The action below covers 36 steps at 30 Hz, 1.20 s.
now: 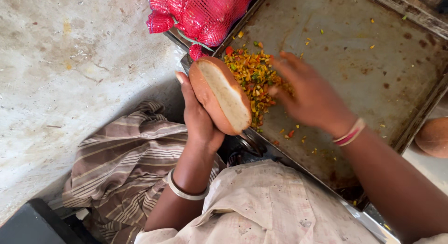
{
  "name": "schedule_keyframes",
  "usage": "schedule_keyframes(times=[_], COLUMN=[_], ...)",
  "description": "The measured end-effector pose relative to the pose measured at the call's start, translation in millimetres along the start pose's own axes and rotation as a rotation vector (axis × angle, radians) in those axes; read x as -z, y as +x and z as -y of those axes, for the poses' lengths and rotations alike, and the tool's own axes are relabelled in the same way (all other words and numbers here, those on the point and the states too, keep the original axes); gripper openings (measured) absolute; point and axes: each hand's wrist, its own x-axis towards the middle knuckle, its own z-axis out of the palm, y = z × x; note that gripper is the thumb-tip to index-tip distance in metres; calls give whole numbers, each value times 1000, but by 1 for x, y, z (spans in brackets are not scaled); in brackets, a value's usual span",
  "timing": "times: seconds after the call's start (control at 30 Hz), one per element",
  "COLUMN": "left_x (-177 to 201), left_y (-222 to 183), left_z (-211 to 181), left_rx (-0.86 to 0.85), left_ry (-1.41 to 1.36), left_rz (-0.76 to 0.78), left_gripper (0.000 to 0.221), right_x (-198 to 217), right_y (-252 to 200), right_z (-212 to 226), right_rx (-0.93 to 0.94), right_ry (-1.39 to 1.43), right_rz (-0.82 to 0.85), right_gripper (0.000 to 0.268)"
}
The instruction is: The person prepares bread rolls by hand. The person picks up a bread roll from a tray, tears it open, and fills the center with a vegetable mixture gathered from a metal surface.
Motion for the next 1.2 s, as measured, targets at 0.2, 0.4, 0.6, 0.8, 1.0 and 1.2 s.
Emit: schedule_keyframes(times=[0.2, 0.4, 0.6, 0.8, 1.0, 1.2], left_x=[-4, -1, -7, -22, -34, -49], left_y=[10, 14, 21, 33, 36, 32], left_z=[9, 3, 5, 14, 34, 63], left_rx=[-46, -109, -75, 36, 108, 233], left_ry=[2, -29, -17, 15, -23, -13], left_rz=[25, -14, 94, 96, 96, 98], left_gripper=[79, 80, 84, 90, 90, 89], right_x=[-33, -11, -26, -16, 30, 71], right_y=[-2, -7, -26, -23, -1, -17], right_z=[3, -14, -22, -16, -14, 4], right_rx=[230, 241, 336, 218, -444, -135], right_ry=[-186, -410, -524, -465, 506, 1191], right_rz=[112, 191, 143, 156, 99, -8], right_gripper=[49, 53, 55, 47, 39, 42])
